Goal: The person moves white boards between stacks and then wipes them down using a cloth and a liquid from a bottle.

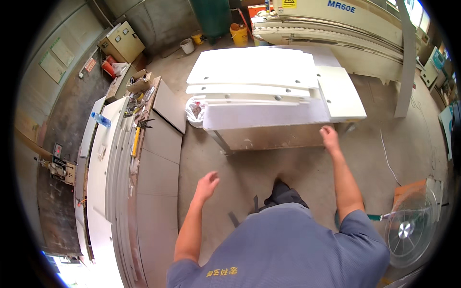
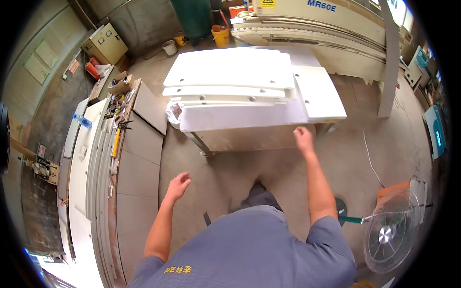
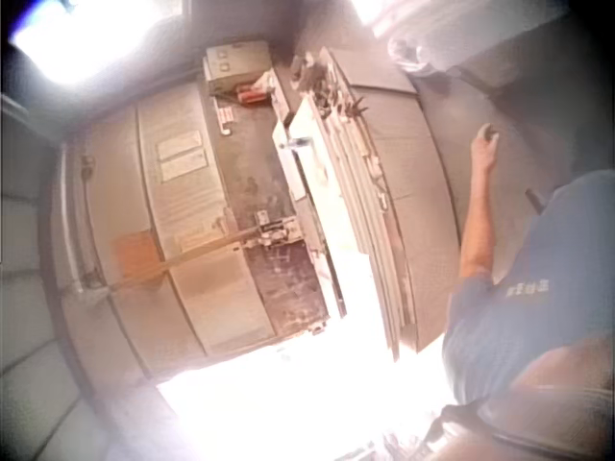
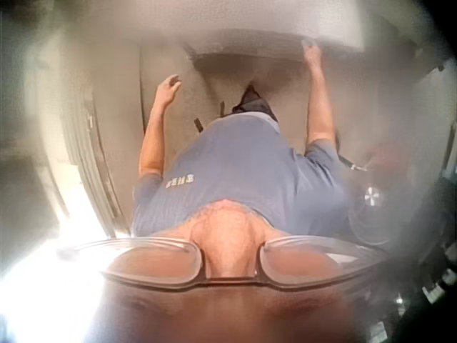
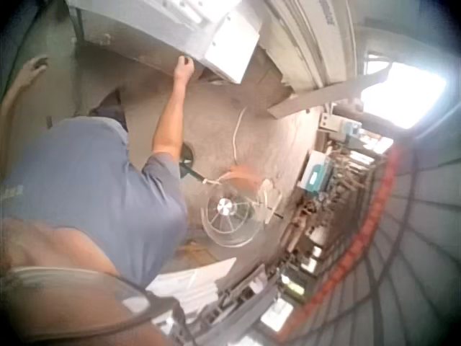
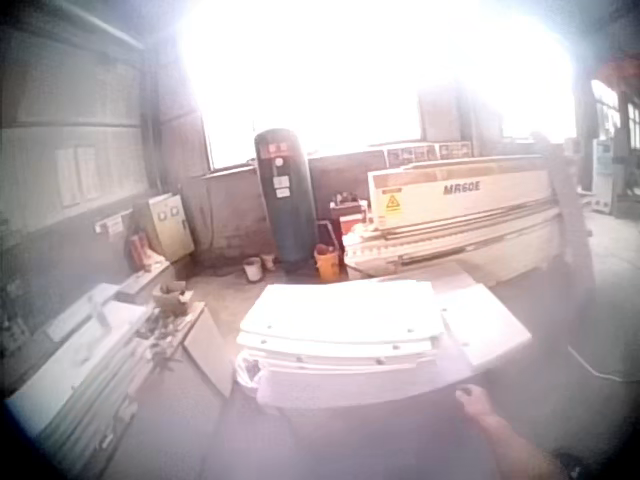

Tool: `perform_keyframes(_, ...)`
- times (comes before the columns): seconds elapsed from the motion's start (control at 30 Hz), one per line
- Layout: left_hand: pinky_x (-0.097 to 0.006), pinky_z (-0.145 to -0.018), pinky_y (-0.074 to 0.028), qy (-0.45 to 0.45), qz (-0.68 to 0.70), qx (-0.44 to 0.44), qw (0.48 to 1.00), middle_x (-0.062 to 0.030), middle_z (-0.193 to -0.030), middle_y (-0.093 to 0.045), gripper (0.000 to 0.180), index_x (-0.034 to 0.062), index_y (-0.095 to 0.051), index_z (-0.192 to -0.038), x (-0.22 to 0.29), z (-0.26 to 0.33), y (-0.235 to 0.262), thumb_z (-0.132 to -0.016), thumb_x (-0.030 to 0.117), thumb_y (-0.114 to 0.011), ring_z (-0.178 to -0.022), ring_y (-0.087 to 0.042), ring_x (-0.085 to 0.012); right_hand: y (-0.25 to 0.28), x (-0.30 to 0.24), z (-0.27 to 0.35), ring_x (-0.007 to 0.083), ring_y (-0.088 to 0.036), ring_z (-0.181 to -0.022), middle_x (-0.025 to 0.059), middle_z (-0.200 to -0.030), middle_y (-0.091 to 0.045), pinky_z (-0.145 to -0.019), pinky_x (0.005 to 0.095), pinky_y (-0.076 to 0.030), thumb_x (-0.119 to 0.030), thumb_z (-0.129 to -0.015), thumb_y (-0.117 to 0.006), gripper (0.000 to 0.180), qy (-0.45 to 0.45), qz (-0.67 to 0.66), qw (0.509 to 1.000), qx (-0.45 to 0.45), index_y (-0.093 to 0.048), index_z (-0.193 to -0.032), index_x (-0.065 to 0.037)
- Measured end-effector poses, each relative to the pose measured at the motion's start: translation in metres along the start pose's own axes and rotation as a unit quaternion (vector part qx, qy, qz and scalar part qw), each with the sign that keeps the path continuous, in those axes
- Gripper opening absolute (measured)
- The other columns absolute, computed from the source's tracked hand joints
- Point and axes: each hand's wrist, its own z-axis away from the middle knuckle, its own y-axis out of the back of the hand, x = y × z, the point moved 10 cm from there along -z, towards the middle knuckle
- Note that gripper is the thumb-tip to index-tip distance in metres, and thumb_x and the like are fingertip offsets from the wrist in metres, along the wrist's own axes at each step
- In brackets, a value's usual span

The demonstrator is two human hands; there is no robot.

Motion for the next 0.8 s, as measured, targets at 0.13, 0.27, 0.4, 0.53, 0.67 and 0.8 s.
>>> perform_keyframes(0.13, -0.033, -0.095, -0.052, -0.054, 0.128, -0.053, 0.989, -0.0127, -0.116, -0.072, 0.040, 0.0017, -0.060, -0.130, 0.120, -0.151, -0.006, -0.095, 0.018, -0.064, -0.109, -0.068, -0.0218, 0.034, 0.026, -0.199, 0.0172, -0.065, -0.088, 0.0106, -0.098, -0.071, -0.082, 0.0325, -0.052, -0.028, -0.097, -0.063, 0.037, 0.024, 0.074, 0.995, 0.063, -0.066, -0.116, 0.004)
perform_keyframes(0.27, -0.033, -0.097, -0.050, -0.044, 0.183, -0.056, 0.981, -0.0124, -0.122, -0.069, 0.039, 0.0025, -0.060, -0.131, 0.170, -0.266, -0.030, -0.096, 0.019, -0.063, -0.113, -0.064, -0.0202, 0.006, 0.058, -0.338, 0.0189, -0.064, -0.083, 0.0127, -0.094, -0.069, -0.077, 0.0345, -0.053, -0.039, -0.098, -0.060, 0.045, -0.053, 0.060, 0.994, 0.075, -0.066, -0.113, 0.002)
perform_keyframes(0.4, -0.039, -0.101, -0.048, -0.046, -0.018, 0.097, 0.994, -0.0187, -0.126, -0.066, 0.044, 0.0014, -0.062, -0.130, 0.176, -0.357, 0.045, -0.094, 0.027, -0.063, -0.117, -0.062, -0.0294, -0.055, 0.063, -0.369, 0.0209, -0.064, -0.085, 0.0126, -0.095, -0.069, -0.075, 0.0371, -0.052, -0.045, -0.100, -0.054, 0.049, -0.128, 0.100, 0.985, -0.059, -0.065, -0.111, 0.002)
perform_keyframes(0.53, -0.045, -0.107, -0.043, -0.060, -0.114, 0.248, 0.960, -0.0277, -0.128, -0.062, 0.052, -0.0049, -0.059, -0.130, 0.145, -0.480, 0.171, -0.097, 0.035, -0.058, -0.124, -0.056, -0.0411, -0.050, 0.092, -0.389, 0.0212, -0.064, -0.088, 0.0131, -0.101, -0.069, -0.078, 0.0374, -0.051, -0.045, -0.099, -0.055, 0.050, -0.163, 0.051, 0.985, -0.021, -0.065, -0.111, 0.002)
perform_keyframes(0.67, -0.043, -0.105, -0.044, 0.085, -0.068, 0.201, 0.973, -0.0274, -0.131, -0.061, 0.058, -0.0070, -0.056, -0.133, 0.029, -0.611, 0.245, -0.101, 0.041, -0.051, -0.122, -0.058, -0.0393, -0.071, 0.080, -0.403, 0.0230, -0.066, -0.091, 0.0130, -0.103, -0.069, -0.084, 0.0377, -0.052, -0.043, -0.099, -0.057, 0.047, -0.240, 0.018, 0.968, -0.065, -0.065, -0.113, 0.001)
perform_keyframes(0.8, -0.041, -0.102, -0.047, 0.171, 0.089, 0.120, 0.974, -0.0196, -0.131, -0.063, 0.058, -0.0056, -0.055, -0.134, 0.004, -0.704, 0.201, -0.102, 0.043, -0.049, -0.121, -0.062, -0.0323, -0.068, 0.073, -0.386, 0.0260, -0.068, -0.095, 0.0148, -0.108, -0.070, -0.086, 0.0383, -0.054, -0.041, -0.099, -0.058, 0.049, -0.352, -0.149, 0.924, 0.014, -0.065, -0.114, 0.004)
